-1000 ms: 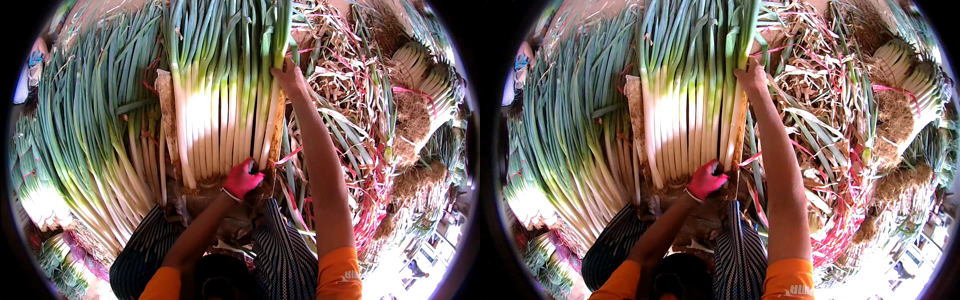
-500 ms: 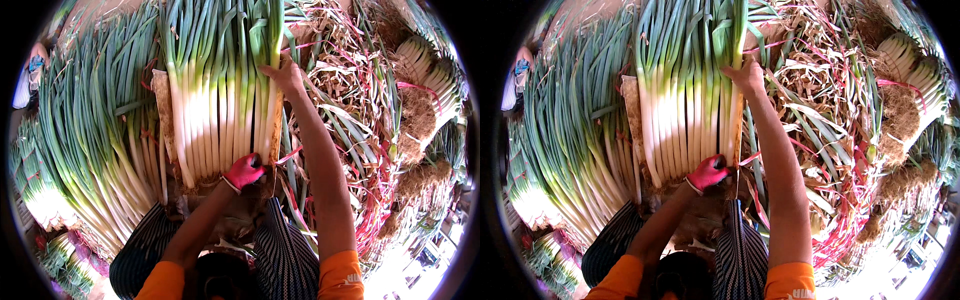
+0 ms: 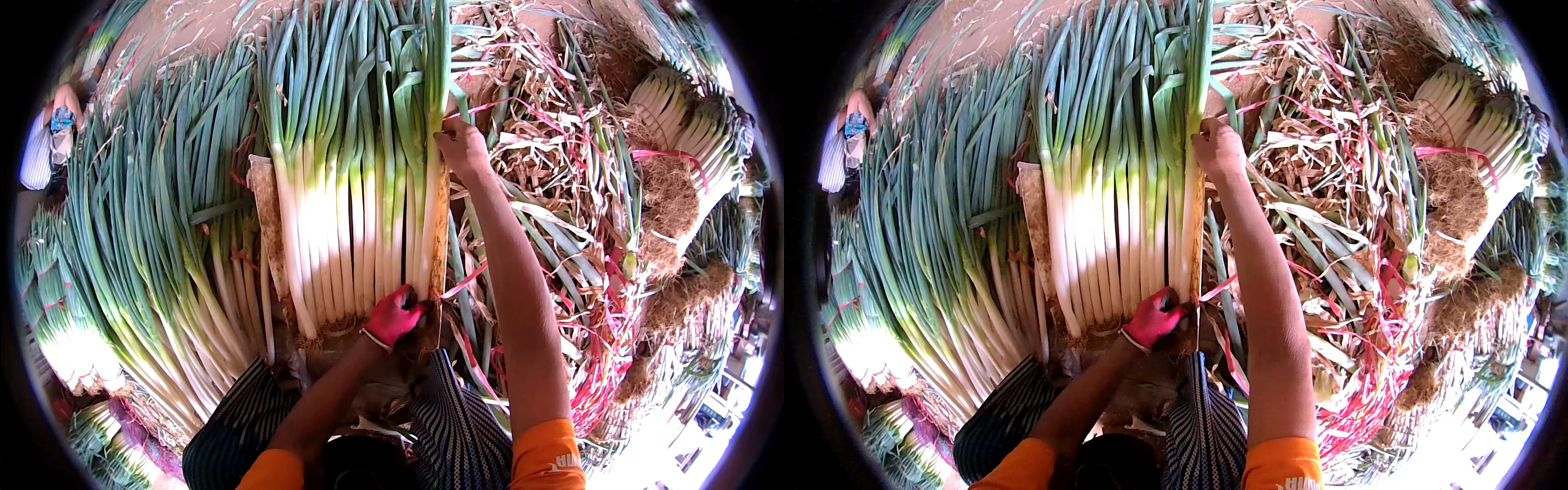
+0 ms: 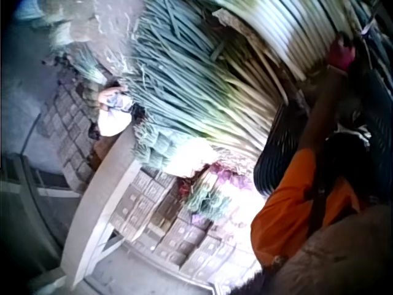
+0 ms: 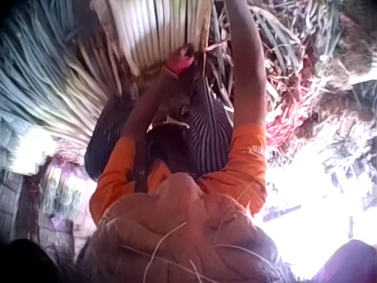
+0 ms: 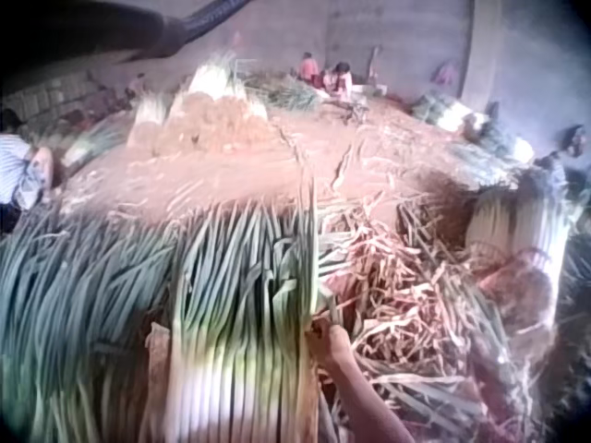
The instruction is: The person bundles large green onions by hand, picking up individual stalks and arranging them into a wooden crate before tying them together with red string.
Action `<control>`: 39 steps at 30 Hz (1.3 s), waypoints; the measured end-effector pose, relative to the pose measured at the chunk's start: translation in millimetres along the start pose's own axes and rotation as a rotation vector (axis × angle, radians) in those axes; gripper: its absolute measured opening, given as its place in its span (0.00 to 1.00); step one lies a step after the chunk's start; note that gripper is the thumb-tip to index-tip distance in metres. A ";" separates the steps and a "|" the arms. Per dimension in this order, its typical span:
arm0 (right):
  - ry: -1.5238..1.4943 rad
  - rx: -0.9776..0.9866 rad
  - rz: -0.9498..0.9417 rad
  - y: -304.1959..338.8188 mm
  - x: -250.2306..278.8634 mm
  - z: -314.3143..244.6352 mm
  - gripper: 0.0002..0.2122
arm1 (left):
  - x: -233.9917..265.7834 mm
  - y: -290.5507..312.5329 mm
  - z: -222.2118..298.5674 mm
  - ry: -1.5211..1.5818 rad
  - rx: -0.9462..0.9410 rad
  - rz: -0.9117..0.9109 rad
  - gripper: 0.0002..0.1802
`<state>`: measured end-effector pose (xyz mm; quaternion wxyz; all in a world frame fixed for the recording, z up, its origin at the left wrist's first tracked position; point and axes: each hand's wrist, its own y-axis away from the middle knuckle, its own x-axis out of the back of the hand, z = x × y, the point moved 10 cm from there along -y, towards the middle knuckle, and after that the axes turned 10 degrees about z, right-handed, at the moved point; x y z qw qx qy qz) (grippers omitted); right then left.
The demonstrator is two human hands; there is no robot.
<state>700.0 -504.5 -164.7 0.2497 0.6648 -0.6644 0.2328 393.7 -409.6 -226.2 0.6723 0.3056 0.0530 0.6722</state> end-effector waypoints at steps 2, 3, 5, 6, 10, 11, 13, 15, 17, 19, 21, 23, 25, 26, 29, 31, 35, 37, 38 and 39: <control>0.087 -0.051 -0.001 0.1 -8.9 2.2 0.13 | -1.8 0.3 -9.2 0.009 0.056 -0.039 0.15; 0.131 -0.076 -0.003 0.9 -13.8 3.2 0.13 | 0.6 -2.0 -7.7 0.035 0.029 -0.023 0.15; 0.226 -0.043 0.044 -2.3 -14.2 2.9 0.14 | -0.5 -3.3 -8.9 0.020 0.019 0.000 0.14; 0.273 -0.025 0.066 -2.1 -13.7 3.2 0.14 | -1.6 -2.5 -9.3 0.014 0.014 0.013 0.14; 0.208 0.016 0.189 10.1 -3.0 2.8 0.16 | 2.6 0.2 3.9 0.038 0.166 -0.034 0.15; 0.237 0.076 0.311 24.5 8.6 -16.3 0.19 | 4.9 -0.8 4.2 0.037 0.118 0.002 0.16; 0.402 0.357 0.365 47.5 15.5 -65.3 0.22 | 6.1 -2.0 2.2 0.004 0.081 0.027 0.16; 0.561 0.631 0.350 73.3 4.5 -104.1 0.21 | 5.2 -3.6 -3.1 -0.008 0.092 0.028 0.17; 0.650 0.744 0.090 93.9 -27.8 -102.8 0.10 | 2.1 -4.2 -7.6 0.018 0.121 0.020 0.18; 0.758 0.794 -0.083 119.0 -47.1 -89.4 0.04 | 1.2 -2.5 -10.5 0.027 0.147 0.013 0.19; 0.839 0.783 -0.167 134.0 -50.7 -75.2 0.04 | 1.5 -4.2 -12.1 0.021 0.171 0.001 0.19; 0.894 0.778 -0.203 142.8 -52.5 -69.7 0.04 | -0.1 -5.0 -14.1 0.046 0.145 0.032 0.15; 0.927 0.785 -0.196 145.7 -56.7 -69.5 0.04 | 0.0 -6.8 -11.3 0.050 0.088 0.020 0.12; 0.944 0.767 -0.228 145.0 -59.3 -66.5 0.04 | -3.4 -5.3 -13.9 0.123 0.090 -0.008 0.13; 0.983 0.726 -0.296 142.5 -63.8 -67.0 0.05 | 0.3 -2.1 -14.8 0.299 0.098 -0.067 0.14; 0.976 0.710 -0.324 141.4 -60.8 -71.5 0.05 | 11.2 1.6 -13.7 0.376 0.114 -0.088 0.12; 0.978 0.657 -0.355 140.3 -65.6 -64.1 0.05 | 22.3 -4.1 -47.9 0.614 0.312 0.007 0.11; 0.964 0.617 -0.387 137.0 -69.1 -60.7 0.05 | 21.4 -12.7 -43.5 0.353 0.162 0.004 0.12; 0.950 0.596 -0.409 134.7 -70.8 -59.4 0.05 | 20.9 -14.3 -38.1 0.221 0.091 0.004 0.13; 0.936 0.575 -0.431 133.4 -72.8 -58.1 0.05 | 20.2 -13.0 -39.6 0.165 0.101 0.012 0.14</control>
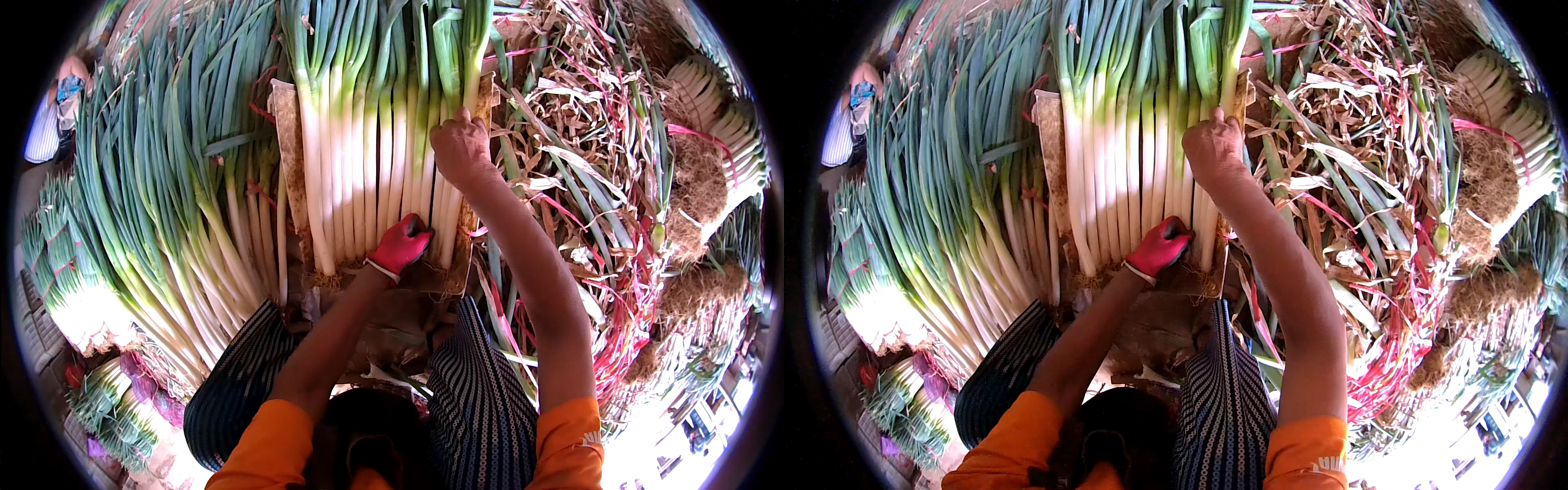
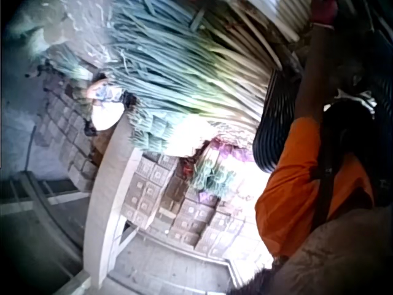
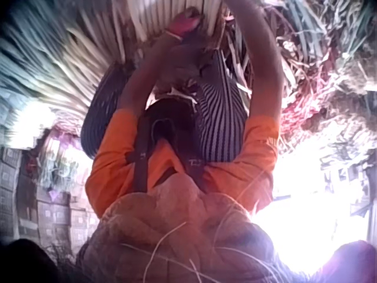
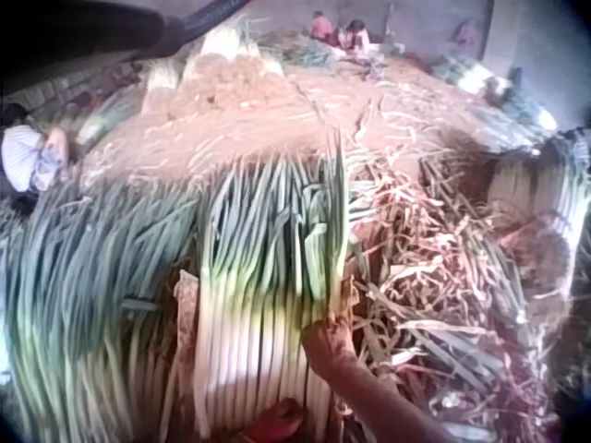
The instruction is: The person bundles large green onions by hand, picking up individual stalks and arranging them into a wooden crate before tying them together with red string.
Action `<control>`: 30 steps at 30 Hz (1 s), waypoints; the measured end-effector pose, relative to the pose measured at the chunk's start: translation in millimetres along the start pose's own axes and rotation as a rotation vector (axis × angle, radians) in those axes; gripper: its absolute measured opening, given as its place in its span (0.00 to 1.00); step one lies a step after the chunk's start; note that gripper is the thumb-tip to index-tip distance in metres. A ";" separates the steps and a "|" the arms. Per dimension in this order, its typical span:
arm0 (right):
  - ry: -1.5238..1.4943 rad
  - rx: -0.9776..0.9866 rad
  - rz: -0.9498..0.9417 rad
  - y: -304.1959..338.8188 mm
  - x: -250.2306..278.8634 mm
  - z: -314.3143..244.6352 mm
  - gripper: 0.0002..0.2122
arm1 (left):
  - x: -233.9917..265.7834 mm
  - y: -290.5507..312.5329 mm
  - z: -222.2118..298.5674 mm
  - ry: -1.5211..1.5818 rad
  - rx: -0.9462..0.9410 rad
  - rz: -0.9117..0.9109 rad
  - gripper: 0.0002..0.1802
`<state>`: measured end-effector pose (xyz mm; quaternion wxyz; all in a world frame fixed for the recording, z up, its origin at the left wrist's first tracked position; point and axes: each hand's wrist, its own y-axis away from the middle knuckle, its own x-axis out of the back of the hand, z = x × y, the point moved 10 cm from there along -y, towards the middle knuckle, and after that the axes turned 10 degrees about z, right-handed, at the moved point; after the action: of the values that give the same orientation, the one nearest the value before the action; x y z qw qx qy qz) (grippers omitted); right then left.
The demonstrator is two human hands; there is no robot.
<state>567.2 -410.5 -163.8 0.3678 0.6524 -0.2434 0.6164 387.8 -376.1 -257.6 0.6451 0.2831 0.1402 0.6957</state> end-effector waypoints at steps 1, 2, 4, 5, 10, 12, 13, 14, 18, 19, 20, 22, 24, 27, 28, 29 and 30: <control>-0.021 -0.024 -0.027 -1.9 -2.3 3.4 0.05 | -0.5 -1.0 1.7 -0.058 0.001 0.007 0.15; -0.042 -0.048 -0.054 -3.4 -5.9 6.0 0.05 | 0.0 -1.4 3.5 -0.115 0.003 0.014 0.16; -0.071 -0.078 -0.090 -3.4 -11.0 9.2 0.06 | -3.5 0.6 3.9 -0.124 0.023 -0.016 0.20; -0.070 -0.077 -0.068 -4.1 -9.5 9.2 0.07 | -5.2 1.5 4.0 -0.125 0.034 -0.029 0.23; -0.103 -0.072 -0.003 -5.2 2.1 8.2 0.08 | -2.4 13.9 25.6 -0.262 0.027 -0.013 0.30; -0.120 -0.102 0.010 -2.8 -4.8 9.4 0.09 | -6.5 12.0 20.2 -0.290 0.030 0.006 0.30; -0.135 -0.101 0.041 -1.9 -2.8 8.5 0.09 | -6.1 12.2 22.1 -0.273 0.034 0.002 0.30; -0.142 -0.126 0.088 0.6 -1.6 11.4 0.10 | -6.2 13.1 24.4 -0.258 0.038 -0.006 0.31; -0.093 -0.074 0.284 7.6 9.5 5.3 0.09 | 1.3 14.2 23.8 -0.222 0.047 -0.026 0.30; -0.083 -0.070 0.277 6.7 11.4 1.8 0.08 | 3.8 13.7 22.1 -0.210 0.044 -0.026 0.30; -0.074 -0.068 0.270 5.8 15.0 -1.1 0.08 | 2.4 14.7 19.0 -0.154 0.010 -0.056 0.29; -0.074 -0.068 0.274 5.6 18.1 -3.8 0.07 | 2.3 18.8 20.1 -0.047 -0.059 -0.123 0.26; -0.090 -0.092 0.262 5.8 18.3 -2.3 0.07 | 10.6 23.5 26.9 -0.027 -0.083 -0.173 0.19; -0.093 -0.113 0.243 6.8 18.8 -3.4 0.06 | 46.2 19.4 18.4 0.131 0.092 -0.154 0.13; -0.088 -0.122 0.236 7.8 18.1 -2.5 0.06 | 60.6 14.4 12.3 0.206 0.183 -0.135 0.11; -0.081 -0.126 0.234 8.7 17.6 -1.3 0.06 | 73.9 13.4 10.0 0.323 0.302 -0.147 0.11; -0.074 -0.130 0.232 9.9 16.8 1.3 0.06 | 87.4 13.4 9.1 0.441 0.422 -0.158 0.11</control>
<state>562.4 -415.2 -145.4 0.3262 0.6169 -0.3699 0.6134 381.4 -294.0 -224.2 0.5784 0.2414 0.4394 0.6436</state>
